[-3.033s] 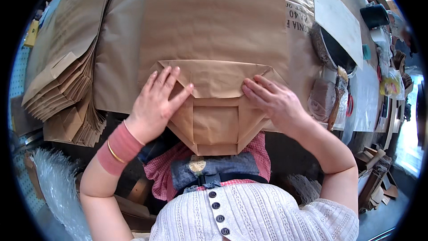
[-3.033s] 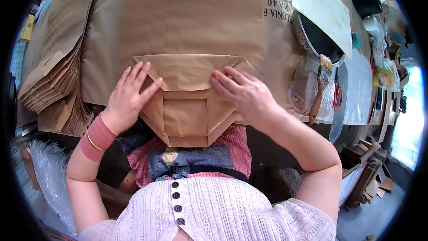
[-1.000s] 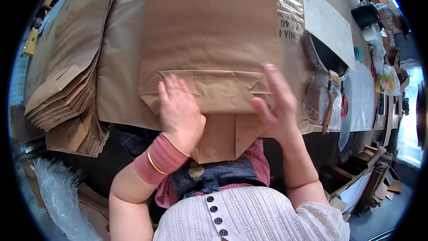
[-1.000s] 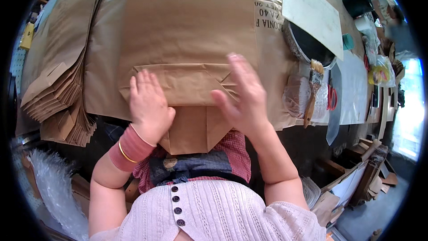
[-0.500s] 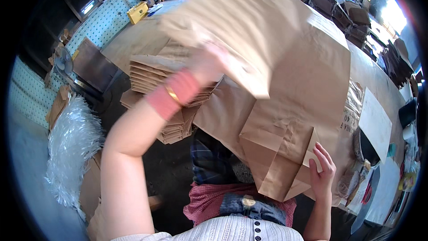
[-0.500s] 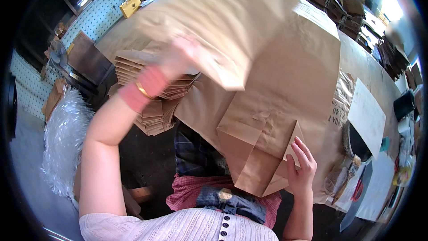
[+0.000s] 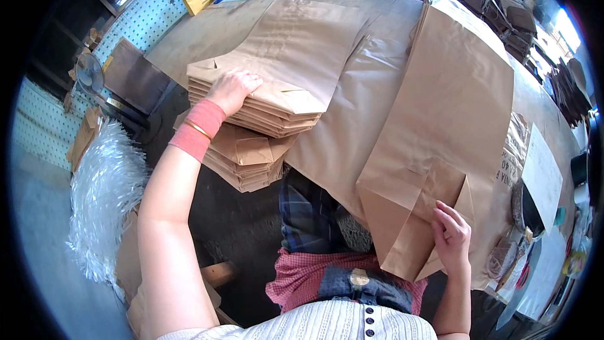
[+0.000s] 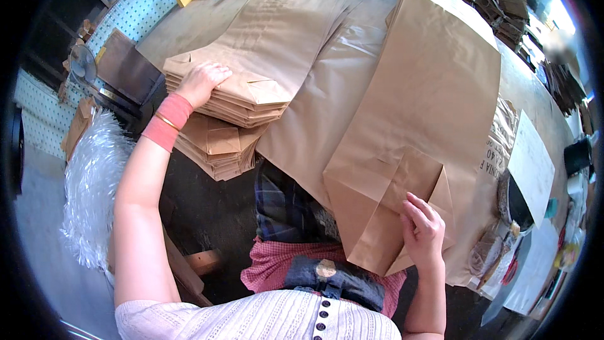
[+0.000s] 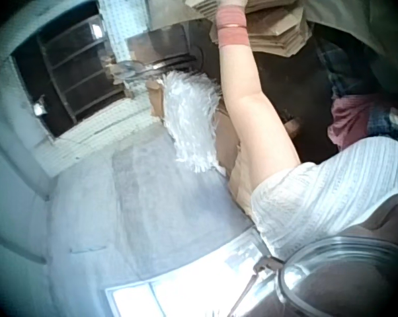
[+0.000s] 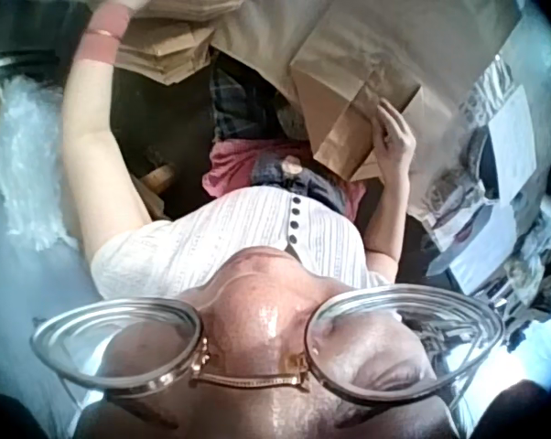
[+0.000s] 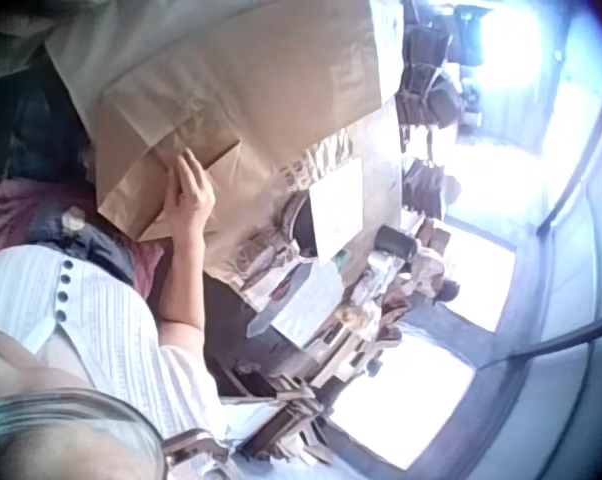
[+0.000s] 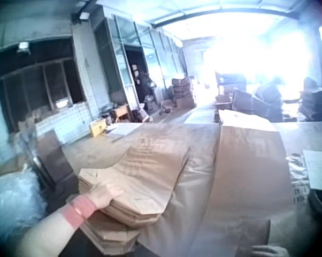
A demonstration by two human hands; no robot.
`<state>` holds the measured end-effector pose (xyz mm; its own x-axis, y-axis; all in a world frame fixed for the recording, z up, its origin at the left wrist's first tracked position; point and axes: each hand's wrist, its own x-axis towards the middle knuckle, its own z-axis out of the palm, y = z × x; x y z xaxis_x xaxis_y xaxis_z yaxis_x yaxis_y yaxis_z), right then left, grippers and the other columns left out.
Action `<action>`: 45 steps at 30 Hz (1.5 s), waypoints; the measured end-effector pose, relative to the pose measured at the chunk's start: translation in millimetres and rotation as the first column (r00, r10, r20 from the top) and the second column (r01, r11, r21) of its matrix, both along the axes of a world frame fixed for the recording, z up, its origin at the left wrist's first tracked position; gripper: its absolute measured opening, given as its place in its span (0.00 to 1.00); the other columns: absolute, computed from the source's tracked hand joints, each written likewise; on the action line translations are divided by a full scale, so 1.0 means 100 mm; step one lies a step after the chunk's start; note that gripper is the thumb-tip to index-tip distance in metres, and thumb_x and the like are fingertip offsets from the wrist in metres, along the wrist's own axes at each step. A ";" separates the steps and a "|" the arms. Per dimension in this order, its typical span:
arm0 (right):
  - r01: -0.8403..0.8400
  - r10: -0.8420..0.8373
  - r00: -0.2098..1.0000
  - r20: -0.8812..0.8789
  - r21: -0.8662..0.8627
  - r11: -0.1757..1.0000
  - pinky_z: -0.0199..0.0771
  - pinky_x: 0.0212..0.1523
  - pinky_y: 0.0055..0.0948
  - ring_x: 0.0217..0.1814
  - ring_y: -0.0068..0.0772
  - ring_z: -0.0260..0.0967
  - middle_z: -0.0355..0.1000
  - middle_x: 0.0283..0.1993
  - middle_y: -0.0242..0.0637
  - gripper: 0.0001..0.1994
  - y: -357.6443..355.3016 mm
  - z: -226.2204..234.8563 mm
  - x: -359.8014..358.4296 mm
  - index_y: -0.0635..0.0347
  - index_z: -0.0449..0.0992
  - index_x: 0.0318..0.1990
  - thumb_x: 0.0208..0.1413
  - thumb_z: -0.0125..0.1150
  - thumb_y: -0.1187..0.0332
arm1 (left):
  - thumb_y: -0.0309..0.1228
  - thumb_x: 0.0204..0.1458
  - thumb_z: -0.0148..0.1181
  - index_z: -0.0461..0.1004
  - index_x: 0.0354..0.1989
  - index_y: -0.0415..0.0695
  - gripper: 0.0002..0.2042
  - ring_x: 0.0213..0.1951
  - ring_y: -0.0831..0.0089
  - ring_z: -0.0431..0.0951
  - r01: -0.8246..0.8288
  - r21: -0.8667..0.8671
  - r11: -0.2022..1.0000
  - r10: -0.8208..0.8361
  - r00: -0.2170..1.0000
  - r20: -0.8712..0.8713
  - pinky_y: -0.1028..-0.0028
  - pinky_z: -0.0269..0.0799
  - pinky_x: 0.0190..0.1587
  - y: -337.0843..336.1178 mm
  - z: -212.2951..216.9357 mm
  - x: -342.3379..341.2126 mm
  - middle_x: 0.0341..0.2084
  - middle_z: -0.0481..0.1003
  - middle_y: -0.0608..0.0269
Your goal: The person folds the top flaps of brown paper bags to seal them. They use a brush to apply a substance to the flaps before folding and pressing them down. The person handles the bags one at a time, repeating the folding and sealing process.
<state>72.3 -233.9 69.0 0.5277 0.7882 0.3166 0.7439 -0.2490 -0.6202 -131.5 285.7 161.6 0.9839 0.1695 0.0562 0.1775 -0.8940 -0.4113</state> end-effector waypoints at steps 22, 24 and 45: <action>-0.033 -0.161 0.942 -0.293 -0.561 0.827 0.70 0.37 0.38 0.37 0.41 0.69 0.69 0.28 0.42 0.10 -0.36 -0.04 1.07 0.66 0.71 0.27 0.37 0.67 0.76 | 0.23 0.36 0.62 0.78 0.21 0.39 0.02 0.31 0.54 0.79 -0.090 -0.849 0.521 -0.134 0.974 -0.185 0.63 0.75 0.36 -2.35 -0.99 1.67 0.25 0.77 0.51; -0.099 0.087 0.995 -0.047 -0.488 0.867 0.72 0.40 0.38 0.40 0.44 0.70 0.71 0.31 0.41 0.08 -0.41 -0.05 1.09 0.64 0.72 0.28 0.38 0.65 0.77 | 0.22 0.37 0.60 0.78 0.22 0.40 0.03 0.30 0.55 0.79 0.185 -0.731 0.657 -0.281 0.960 -0.010 0.62 0.76 0.35 -2.32 -1.00 1.59 0.23 0.76 0.51; 0.278 -0.227 0.960 0.161 -0.509 0.814 0.35 0.76 0.44 0.78 0.54 0.36 0.42 0.74 0.57 0.57 -0.54 -0.46 0.05 0.74 0.47 0.69 0.42 0.65 0.38 | 0.53 0.47 0.63 0.39 0.71 0.33 0.53 0.73 0.49 0.41 0.050 -0.563 0.825 -0.115 0.990 -0.080 0.57 0.39 0.72 -2.81 -1.36 0.85 0.71 0.42 0.42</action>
<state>77.4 -288.3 23.0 0.7212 0.6910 -0.0490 0.6546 -0.7030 -0.2779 -46.7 5.0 25.5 0.9901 0.0582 -0.1278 0.0775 -0.9855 0.1513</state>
